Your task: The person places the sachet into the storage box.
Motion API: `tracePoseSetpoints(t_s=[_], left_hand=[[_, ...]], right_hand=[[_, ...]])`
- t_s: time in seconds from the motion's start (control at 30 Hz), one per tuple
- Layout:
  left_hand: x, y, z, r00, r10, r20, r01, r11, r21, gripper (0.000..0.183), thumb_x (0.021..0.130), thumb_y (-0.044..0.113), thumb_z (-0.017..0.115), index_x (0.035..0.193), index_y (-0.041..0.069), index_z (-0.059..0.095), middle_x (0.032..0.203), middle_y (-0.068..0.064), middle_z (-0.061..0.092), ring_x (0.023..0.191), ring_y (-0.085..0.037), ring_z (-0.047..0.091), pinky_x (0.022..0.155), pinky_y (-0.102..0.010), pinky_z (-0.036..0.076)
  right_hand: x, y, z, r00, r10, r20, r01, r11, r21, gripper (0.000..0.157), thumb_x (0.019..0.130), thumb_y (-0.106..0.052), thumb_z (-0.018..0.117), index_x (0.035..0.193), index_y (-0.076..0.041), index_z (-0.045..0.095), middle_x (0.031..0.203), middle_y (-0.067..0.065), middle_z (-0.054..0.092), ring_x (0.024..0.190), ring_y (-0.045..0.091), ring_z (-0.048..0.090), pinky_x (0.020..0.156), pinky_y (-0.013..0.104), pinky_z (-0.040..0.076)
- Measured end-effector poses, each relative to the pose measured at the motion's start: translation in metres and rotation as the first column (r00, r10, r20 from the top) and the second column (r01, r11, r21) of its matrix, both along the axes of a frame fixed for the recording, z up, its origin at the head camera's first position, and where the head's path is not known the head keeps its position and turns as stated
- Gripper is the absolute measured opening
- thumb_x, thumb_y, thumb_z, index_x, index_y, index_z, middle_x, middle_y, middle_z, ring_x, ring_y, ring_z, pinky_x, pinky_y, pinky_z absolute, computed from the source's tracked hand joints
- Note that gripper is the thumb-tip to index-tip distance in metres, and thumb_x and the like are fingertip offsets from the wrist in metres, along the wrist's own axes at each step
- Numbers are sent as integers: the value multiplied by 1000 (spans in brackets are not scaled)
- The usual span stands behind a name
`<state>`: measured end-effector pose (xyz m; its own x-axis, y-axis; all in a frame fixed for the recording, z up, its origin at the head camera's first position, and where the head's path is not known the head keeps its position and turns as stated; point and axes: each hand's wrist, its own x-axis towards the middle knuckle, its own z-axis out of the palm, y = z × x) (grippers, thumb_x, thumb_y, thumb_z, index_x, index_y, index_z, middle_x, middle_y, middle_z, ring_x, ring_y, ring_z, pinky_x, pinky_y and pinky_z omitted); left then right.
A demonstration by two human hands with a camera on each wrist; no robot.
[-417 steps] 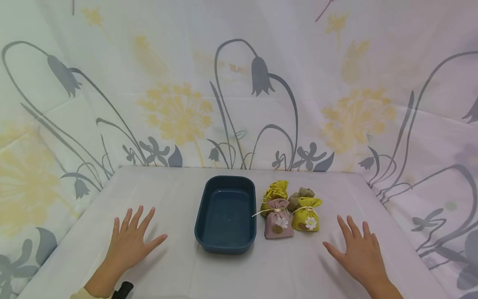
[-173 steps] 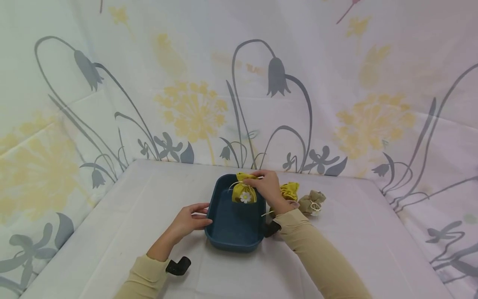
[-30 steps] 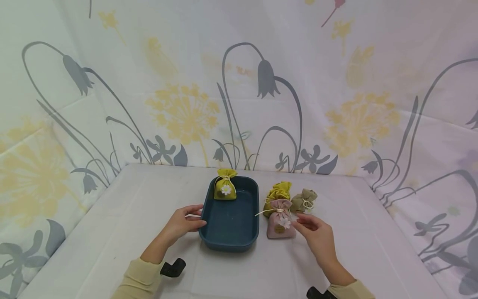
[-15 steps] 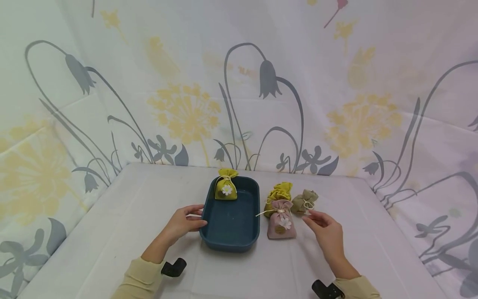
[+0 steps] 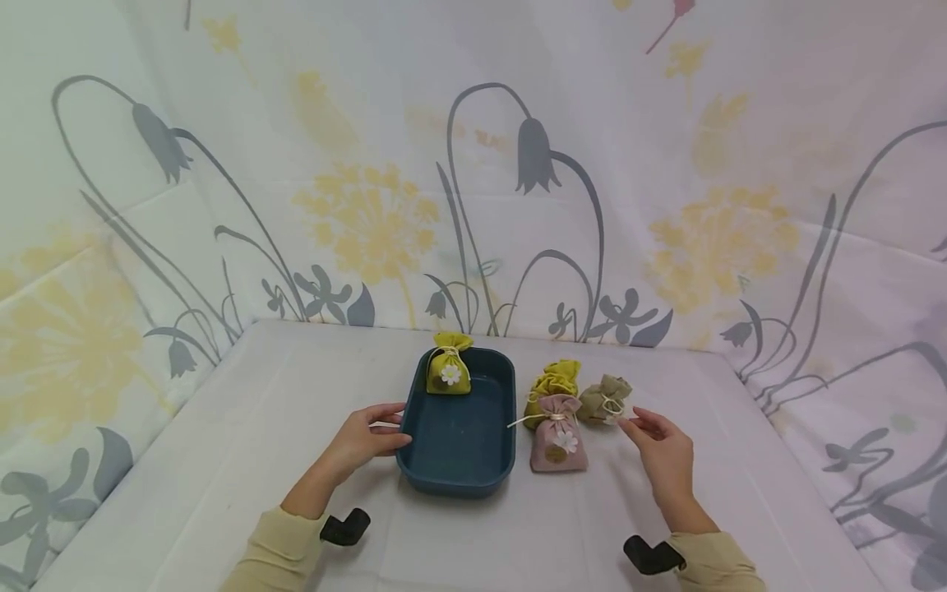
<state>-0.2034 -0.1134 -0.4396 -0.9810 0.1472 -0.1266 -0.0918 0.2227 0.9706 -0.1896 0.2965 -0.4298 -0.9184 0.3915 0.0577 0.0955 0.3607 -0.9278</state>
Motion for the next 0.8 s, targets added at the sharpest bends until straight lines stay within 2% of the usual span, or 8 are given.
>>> tracePoseSetpoints(t_s=[0.17,0.43,0.63,0.8], left_hand=[[-1,0,0,1000,-2,7,2,1000,6,56,82,3,70,133,0,48,115,-17,55,98,-24,61,72,-33,56],[-2,-1,1,1000,9,7,-9,1000,4,56,81,5,71,132,1,49,113,-15,55,98,-24,61,72,-33,56],[-1,-1,0,1000,1,1,-1,1000,18,56,81,5,72,132,0,49,114,-17,55,98,-25,61,72,-33,56],[0,-1,0,1000,2,0,-2,1000,25,57,80,5,73,131,-1,49,115,-18,55,98,-25,61,72,-34,56]], right_hand=[[-5,4,0,1000,-12,-7,12,998,-58,52,83,-29,72,122,3,56,77,-18,63,70,-7,58,65,8,44],[-16,7,-2,999,-19,29,20,999,-34,58,84,-29,71,128,4,52,75,-24,59,72,-9,54,66,10,43],[-26,9,-7,999,1,49,3,997,-73,60,85,-28,70,131,5,49,75,-25,56,72,-8,54,69,12,46],[-34,11,-7,999,9,42,-8,1000,-16,60,84,-31,70,129,4,51,77,-25,55,73,-10,51,66,10,43]])
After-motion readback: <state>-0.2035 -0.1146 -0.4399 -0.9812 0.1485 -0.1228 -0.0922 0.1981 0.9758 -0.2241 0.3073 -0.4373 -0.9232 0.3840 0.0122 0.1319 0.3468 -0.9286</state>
